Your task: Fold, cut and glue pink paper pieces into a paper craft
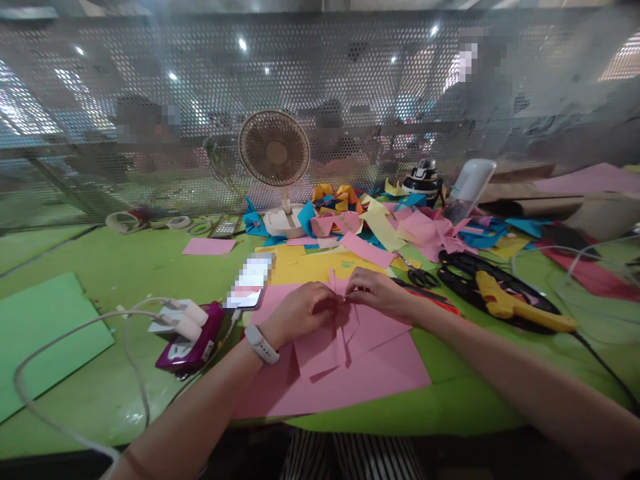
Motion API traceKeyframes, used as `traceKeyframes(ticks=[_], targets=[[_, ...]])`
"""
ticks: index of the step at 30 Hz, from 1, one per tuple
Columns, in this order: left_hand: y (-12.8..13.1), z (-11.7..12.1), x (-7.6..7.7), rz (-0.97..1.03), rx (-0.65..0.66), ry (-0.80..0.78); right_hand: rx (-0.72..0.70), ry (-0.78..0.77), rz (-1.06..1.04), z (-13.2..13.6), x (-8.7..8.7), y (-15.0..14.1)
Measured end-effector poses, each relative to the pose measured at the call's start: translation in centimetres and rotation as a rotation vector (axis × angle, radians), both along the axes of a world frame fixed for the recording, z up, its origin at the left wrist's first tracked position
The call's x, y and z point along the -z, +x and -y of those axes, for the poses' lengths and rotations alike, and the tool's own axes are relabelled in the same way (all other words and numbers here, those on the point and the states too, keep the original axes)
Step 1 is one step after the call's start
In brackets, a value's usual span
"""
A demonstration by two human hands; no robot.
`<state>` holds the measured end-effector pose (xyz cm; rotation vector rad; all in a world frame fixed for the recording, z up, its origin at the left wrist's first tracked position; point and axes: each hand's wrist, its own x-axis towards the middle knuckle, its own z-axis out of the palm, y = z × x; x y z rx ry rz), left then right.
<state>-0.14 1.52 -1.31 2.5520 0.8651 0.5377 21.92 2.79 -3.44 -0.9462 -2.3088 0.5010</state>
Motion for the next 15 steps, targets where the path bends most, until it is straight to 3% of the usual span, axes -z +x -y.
traceKeyframes(ticks=[15], targets=[[-0.06,0.13,-0.21,-0.026,0.057,0.045,0.002,-0.057,0.004,-0.02,-0.31,0.15]])
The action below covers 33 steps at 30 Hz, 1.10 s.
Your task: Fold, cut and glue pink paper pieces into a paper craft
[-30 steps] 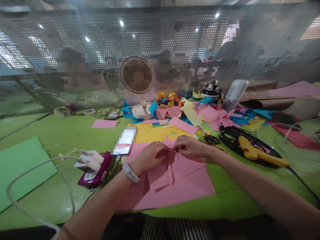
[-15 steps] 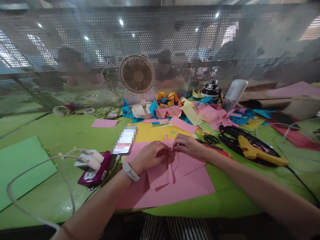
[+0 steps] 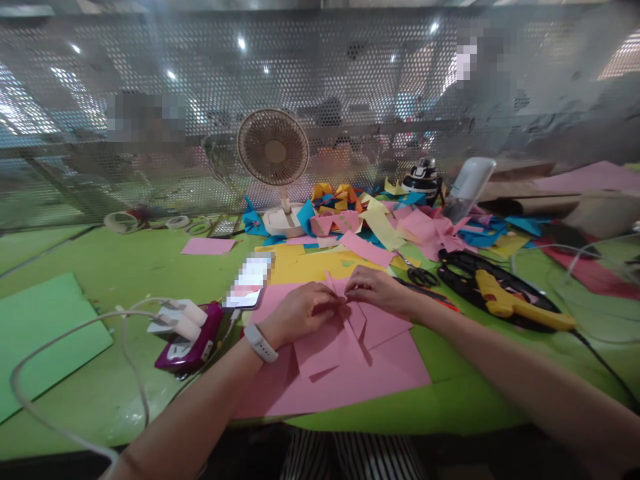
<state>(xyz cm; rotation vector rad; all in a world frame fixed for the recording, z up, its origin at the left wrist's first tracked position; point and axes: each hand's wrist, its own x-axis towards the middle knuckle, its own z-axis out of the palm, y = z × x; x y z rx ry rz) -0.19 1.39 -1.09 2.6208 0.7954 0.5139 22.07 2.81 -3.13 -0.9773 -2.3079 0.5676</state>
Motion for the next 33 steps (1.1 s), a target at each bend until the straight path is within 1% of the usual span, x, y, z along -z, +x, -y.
traceKeyframes(ticks=[5,12,19,24,27,33], targets=[[0.1,0.0,0.0,-0.017,0.000,0.015,0.015,0.012,0.016,0.0,0.0,-0.2],[0.2,0.1,0.1,-0.048,0.007,0.042,0.131,0.060,0.085,0.2,0.5,-0.9],[0.1,0.1,0.1,-0.062,0.016,0.067,0.202,0.086,0.079,0.4,1.0,-1.3],[0.2,0.2,0.3,-0.055,-0.012,0.095,0.228,0.090,0.086,0.4,1.2,-1.4],[0.3,0.3,0.2,-0.117,-0.002,0.152,0.228,0.089,0.091,0.4,1.1,-1.4],[0.7,0.9,0.3,-0.330,0.013,0.305,0.240,0.083,0.086,0.3,1.1,-1.5]])
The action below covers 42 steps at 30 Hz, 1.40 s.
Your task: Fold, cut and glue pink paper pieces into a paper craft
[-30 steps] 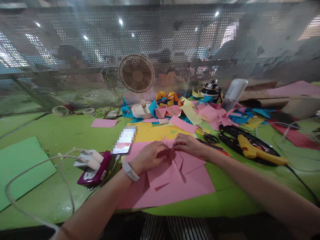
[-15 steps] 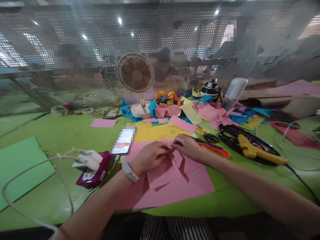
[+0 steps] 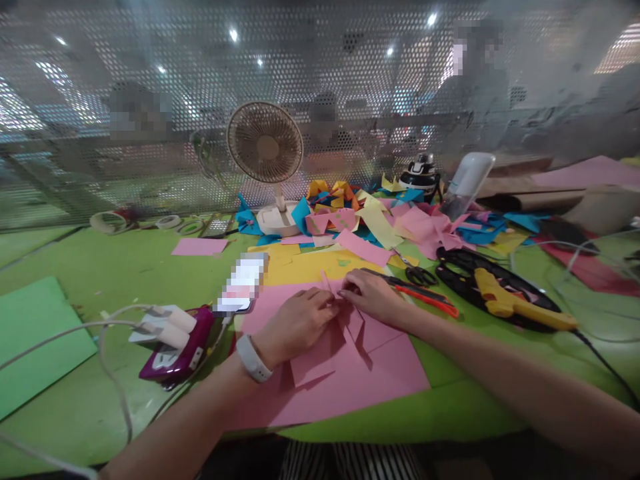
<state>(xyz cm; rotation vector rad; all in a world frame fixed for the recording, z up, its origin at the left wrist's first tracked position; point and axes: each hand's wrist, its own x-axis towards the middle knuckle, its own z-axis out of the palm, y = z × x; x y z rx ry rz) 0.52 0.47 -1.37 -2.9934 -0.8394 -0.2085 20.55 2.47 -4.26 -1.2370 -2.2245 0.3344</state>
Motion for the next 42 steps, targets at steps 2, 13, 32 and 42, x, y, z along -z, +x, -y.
traceKeyframes(ticks=[2,13,32,42], targets=[[0.1,0.2,0.0,-0.051,-0.015,0.034,0.008,-0.014,-0.010,0.0,0.0,0.0],[0.1,0.6,0.1,-0.110,-0.046,0.045,0.046,-0.099,-0.054,0.3,-0.9,-0.4],[0.2,0.3,-0.1,-0.067,-0.090,-0.070,0.066,-0.185,-0.203,-0.5,0.1,0.0],[0.1,0.1,-0.3,-0.072,-0.105,-0.083,0.119,-0.170,-0.105,-0.2,-0.4,-0.3]])
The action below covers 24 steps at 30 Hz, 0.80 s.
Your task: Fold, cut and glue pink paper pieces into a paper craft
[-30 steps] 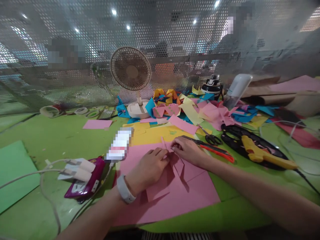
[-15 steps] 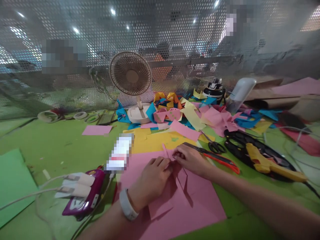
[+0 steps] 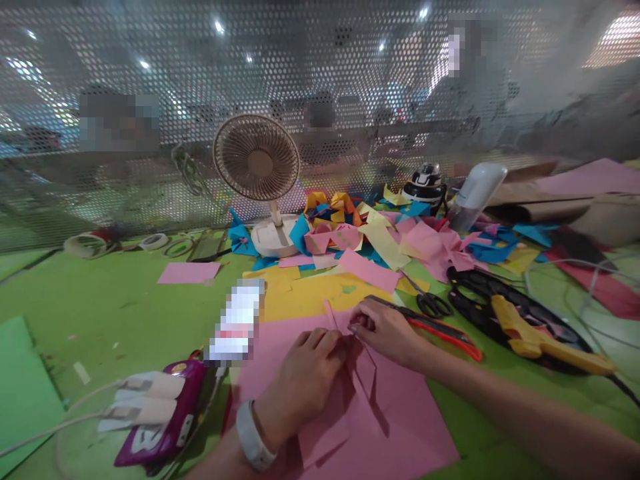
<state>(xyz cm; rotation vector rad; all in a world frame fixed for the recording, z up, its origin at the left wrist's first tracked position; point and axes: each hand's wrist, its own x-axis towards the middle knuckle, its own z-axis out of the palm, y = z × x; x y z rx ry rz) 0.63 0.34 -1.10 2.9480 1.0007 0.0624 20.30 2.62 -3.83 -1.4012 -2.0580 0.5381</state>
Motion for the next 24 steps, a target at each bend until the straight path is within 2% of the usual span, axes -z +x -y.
traceKeyframes(ticks=[8,17,24], targets=[[-0.20,-0.15,0.22,0.021,-0.004,-0.018,-0.016,-0.003,0.010,0.00,-0.23,0.10],[0.00,-0.03,-0.21,0.029,-0.014,-0.002,-0.007,0.017,0.050,0.02,-0.68,-0.22],[-0.11,-0.16,0.16,0.031,-0.012,0.005,0.004,-0.013,0.068,0.01,-0.99,-0.34]])
